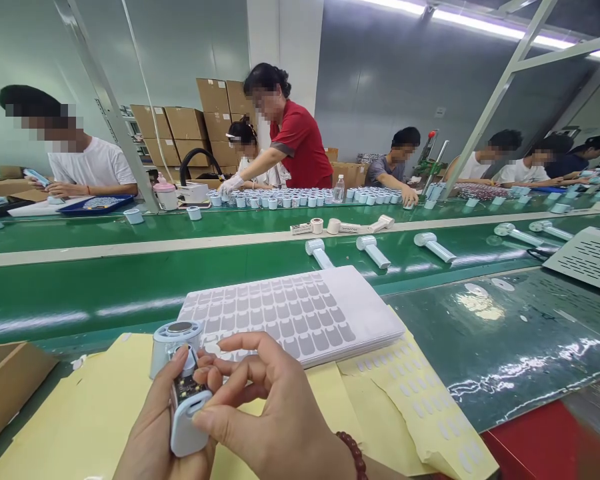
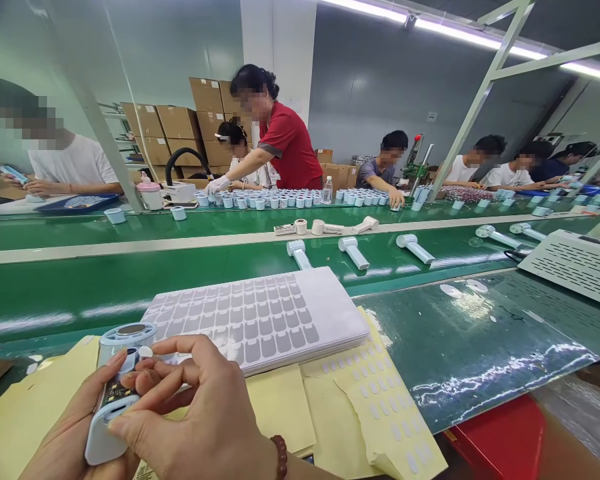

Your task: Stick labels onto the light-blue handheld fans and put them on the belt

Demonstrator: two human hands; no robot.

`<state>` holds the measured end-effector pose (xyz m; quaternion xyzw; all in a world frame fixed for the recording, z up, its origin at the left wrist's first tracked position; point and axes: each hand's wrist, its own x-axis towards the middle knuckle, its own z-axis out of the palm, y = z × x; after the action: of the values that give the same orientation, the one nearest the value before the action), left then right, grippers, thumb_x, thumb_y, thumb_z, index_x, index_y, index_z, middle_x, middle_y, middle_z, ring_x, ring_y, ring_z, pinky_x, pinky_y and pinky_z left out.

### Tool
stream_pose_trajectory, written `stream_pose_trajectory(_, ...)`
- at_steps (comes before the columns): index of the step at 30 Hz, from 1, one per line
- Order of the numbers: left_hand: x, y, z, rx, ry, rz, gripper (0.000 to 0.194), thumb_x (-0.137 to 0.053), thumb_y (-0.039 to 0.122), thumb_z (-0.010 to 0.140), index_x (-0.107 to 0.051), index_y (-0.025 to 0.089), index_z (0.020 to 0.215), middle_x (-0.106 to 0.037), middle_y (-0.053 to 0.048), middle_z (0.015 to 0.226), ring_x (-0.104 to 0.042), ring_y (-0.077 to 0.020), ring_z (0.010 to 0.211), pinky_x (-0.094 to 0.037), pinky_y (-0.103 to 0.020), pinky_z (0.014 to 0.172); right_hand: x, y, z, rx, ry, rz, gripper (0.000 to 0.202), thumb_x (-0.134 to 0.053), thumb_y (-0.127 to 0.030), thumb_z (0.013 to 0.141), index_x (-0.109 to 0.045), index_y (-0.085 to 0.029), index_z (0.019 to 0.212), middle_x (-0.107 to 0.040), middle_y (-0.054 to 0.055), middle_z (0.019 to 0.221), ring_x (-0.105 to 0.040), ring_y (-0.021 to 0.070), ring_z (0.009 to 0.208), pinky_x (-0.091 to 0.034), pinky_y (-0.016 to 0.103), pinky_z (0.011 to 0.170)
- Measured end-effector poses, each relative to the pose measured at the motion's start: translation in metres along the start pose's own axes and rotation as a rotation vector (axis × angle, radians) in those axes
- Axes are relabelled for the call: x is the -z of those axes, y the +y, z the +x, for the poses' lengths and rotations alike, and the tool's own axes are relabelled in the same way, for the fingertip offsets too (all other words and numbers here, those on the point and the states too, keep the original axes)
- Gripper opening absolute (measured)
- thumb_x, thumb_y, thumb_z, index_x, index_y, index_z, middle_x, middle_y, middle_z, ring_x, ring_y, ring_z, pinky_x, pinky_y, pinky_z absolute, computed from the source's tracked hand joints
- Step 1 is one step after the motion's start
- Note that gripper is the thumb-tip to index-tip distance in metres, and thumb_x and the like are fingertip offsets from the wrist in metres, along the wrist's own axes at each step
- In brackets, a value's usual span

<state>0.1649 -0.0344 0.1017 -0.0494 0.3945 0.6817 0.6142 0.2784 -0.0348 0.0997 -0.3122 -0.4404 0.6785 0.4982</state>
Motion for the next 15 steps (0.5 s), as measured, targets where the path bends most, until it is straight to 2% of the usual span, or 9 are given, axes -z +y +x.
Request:
stream_pose_trajectory(7,0.003,0.000,0.003,0.016,-0.054,-0.063,0.005,-0.057,0.012,0.093,-0.060,0.011,0.097,-0.058,-0.003,0.083,-0.063,-0.0101,0.066,-0.060,-0.020,0.066,0.000,0.004,0.001,0.008,0.013,-0.021,0.056,-0.090,-0.013,0.056,-0.067,-0.023,0.106,-0.072,-0.005,0.072,-0.072,0.0234,0.107,-0.060,0.029,0.087)
stream_pose_trajectory(10,0.000,0.001,-0.001,0.025,-0.031,-0.057,0.008,-0.052,0.012,0.096,-0.060,0.012,0.094,-0.058,-0.002,0.080,-0.063,-0.0095,0.063,-0.060,-0.020,0.063,-0.002,0.007,0.000,0.049,0.030,-0.067,0.052,-0.085,-0.014,0.059,-0.067,-0.025,0.107,-0.071,-0.005,0.070,-0.074,0.0232,0.100,-0.060,0.030,0.087)
stream_pose_trajectory(13,-0.007,0.000,-0.009,0.036,0.055,-0.043,0.021,-0.043,0.017,0.100,-0.060,0.014,0.088,-0.055,0.001,0.071,-0.061,-0.0080,0.052,-0.057,-0.017,0.056,-0.005,0.014,-0.002,0.189,0.078,-0.194,0.046,-0.080,-0.017,0.063,-0.069,-0.026,0.106,-0.072,-0.004,0.071,-0.075,0.0236,0.092,-0.059,0.034,0.093)
stream_pose_trajectory(15,-0.010,-0.001,-0.015,0.049,0.099,-0.006,0.025,-0.041,0.020,0.101,-0.060,0.016,0.085,-0.055,0.002,0.066,-0.060,-0.0074,0.047,-0.056,-0.015,0.052,-0.006,0.020,-0.002,0.385,0.094,-0.343,0.042,-0.079,-0.022,0.070,-0.069,-0.027,0.110,-0.075,-0.003,0.074,-0.076,0.0236,0.087,-0.059,0.036,0.092)
